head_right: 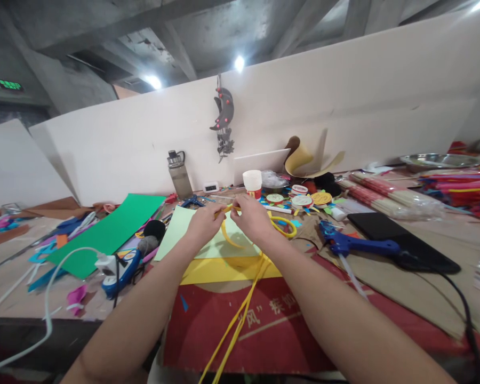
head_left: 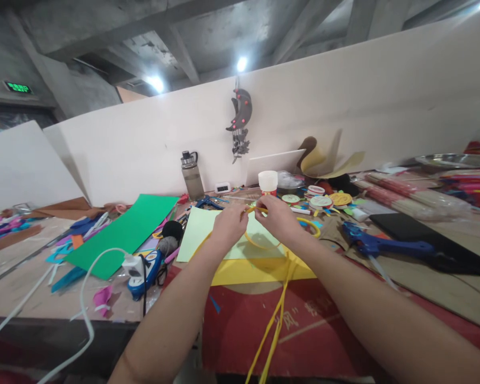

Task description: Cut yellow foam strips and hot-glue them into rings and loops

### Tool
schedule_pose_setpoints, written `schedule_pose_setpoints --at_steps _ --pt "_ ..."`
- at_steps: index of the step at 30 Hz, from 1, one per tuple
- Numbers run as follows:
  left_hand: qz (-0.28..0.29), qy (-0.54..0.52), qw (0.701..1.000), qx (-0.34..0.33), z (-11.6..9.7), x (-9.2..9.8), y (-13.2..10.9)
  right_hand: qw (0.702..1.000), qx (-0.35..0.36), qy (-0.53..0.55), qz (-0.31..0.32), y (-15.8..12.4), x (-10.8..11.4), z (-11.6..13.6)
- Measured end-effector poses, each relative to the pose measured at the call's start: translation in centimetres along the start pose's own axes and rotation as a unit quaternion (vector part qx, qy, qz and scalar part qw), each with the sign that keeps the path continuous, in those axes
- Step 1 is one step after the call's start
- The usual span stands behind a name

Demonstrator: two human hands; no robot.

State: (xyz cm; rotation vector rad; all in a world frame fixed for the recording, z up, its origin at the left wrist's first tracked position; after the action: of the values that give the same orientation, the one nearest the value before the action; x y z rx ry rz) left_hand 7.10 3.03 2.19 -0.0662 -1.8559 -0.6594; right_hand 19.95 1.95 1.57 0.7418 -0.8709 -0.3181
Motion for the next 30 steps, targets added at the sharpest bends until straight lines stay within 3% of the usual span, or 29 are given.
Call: schedule_pose_setpoints --at_steps 5,11,22,30 --pt "0.008 0.011 0.999 -0.042 0.7 -0.1 0.3 0.999 0.015 0.039 0.027 -0.1 -0.5 0.0" --pt "0.022 0.058 0.995 -0.078 0.2 0.0 0.1 0.999 0.009 -0.027 0.031 -0.5 -0.6 0.3" --pt "0.053 0.135 0.989 -0.034 -1.6 -0.3 -0.7 0.996 -0.089 -0.022 0.023 -1.0 -0.4 -0.1" --pt "0.052 0.119 0.991 -0.018 -1.7 -0.2 -0.6 0.994 -0.109 -0.022 0.004 -1.1 -0.4 0.0"
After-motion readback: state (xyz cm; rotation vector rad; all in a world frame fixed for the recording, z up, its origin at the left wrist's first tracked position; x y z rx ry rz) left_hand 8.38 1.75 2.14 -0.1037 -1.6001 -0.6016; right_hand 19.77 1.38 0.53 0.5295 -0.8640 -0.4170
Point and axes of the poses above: each hand's wrist, its own y-axis towards the middle knuckle, its own x-axis out of the back of the hand, z = x × y, the point moved 6 cm from there along y, towards the middle knuckle, and after that the axes turned 3 degrees about y, right-handed, at the moved point
